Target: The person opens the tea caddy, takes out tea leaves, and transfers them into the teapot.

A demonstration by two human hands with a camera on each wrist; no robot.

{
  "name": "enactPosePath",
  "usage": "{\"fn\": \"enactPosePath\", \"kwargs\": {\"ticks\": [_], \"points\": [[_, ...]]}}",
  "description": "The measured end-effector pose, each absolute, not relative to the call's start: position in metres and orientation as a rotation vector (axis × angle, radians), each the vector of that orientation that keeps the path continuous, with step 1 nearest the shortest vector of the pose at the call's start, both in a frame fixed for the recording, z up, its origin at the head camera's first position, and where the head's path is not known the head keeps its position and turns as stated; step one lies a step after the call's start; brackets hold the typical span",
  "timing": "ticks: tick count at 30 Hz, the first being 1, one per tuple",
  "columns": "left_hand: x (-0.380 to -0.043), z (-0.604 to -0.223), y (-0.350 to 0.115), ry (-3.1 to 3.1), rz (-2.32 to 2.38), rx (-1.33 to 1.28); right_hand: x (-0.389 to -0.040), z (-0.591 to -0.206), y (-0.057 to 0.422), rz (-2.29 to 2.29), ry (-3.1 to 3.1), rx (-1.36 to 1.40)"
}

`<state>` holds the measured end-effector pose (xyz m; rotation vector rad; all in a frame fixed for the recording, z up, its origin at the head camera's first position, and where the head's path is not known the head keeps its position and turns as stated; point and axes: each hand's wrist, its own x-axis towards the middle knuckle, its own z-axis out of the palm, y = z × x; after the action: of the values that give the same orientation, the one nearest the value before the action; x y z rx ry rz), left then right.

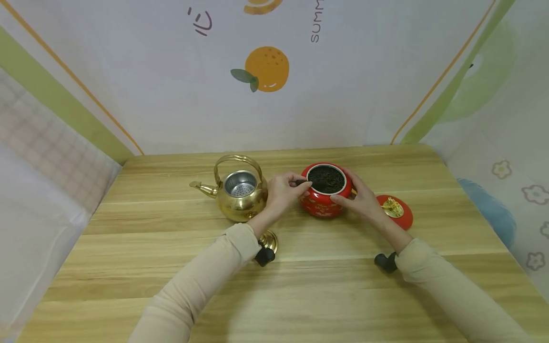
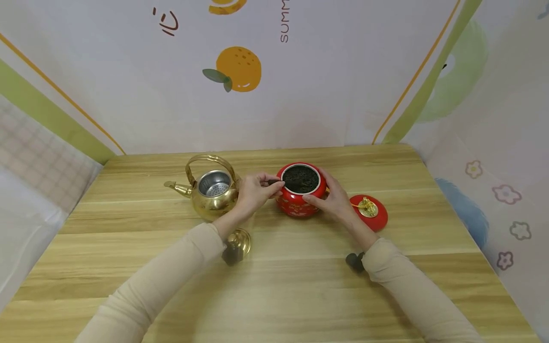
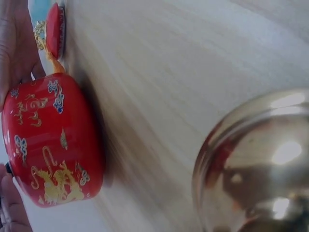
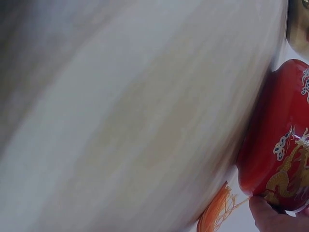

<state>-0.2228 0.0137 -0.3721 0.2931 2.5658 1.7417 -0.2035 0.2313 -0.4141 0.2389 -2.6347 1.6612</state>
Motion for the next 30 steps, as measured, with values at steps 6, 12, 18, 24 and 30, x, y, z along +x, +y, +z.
{"fn": "enactPosePath", "kwargs": {"ticks": [6,12,18,24,30], "points": [[-0.2223,-0.3685,0.0094,2.734,1.552,0.37,-0.2031,-0.4157,0.231,1.665,-2.62,0.259],[-0.2222,-0.3684,0.0094,2.722,1.587,0.35,-0.2034,-0.4166,0.232,1.624,-2.636,0.248],[-0.2218,-0.3709,0.0108,2.647,1.704,0.279,-0.2033,-0.4149,0.2317,1.647,-2.623,0.253],[-0.2213,-0.3721,0.0115,2.617,1.741,0.269,-0.2034,-0.4146,0.2318,1.659,-2.623,0.255],[-0.2214,-0.3727,0.0137,2.632,1.736,0.273,-0.2036,-0.4166,0.2329,1.647,-2.624,0.254]]}}
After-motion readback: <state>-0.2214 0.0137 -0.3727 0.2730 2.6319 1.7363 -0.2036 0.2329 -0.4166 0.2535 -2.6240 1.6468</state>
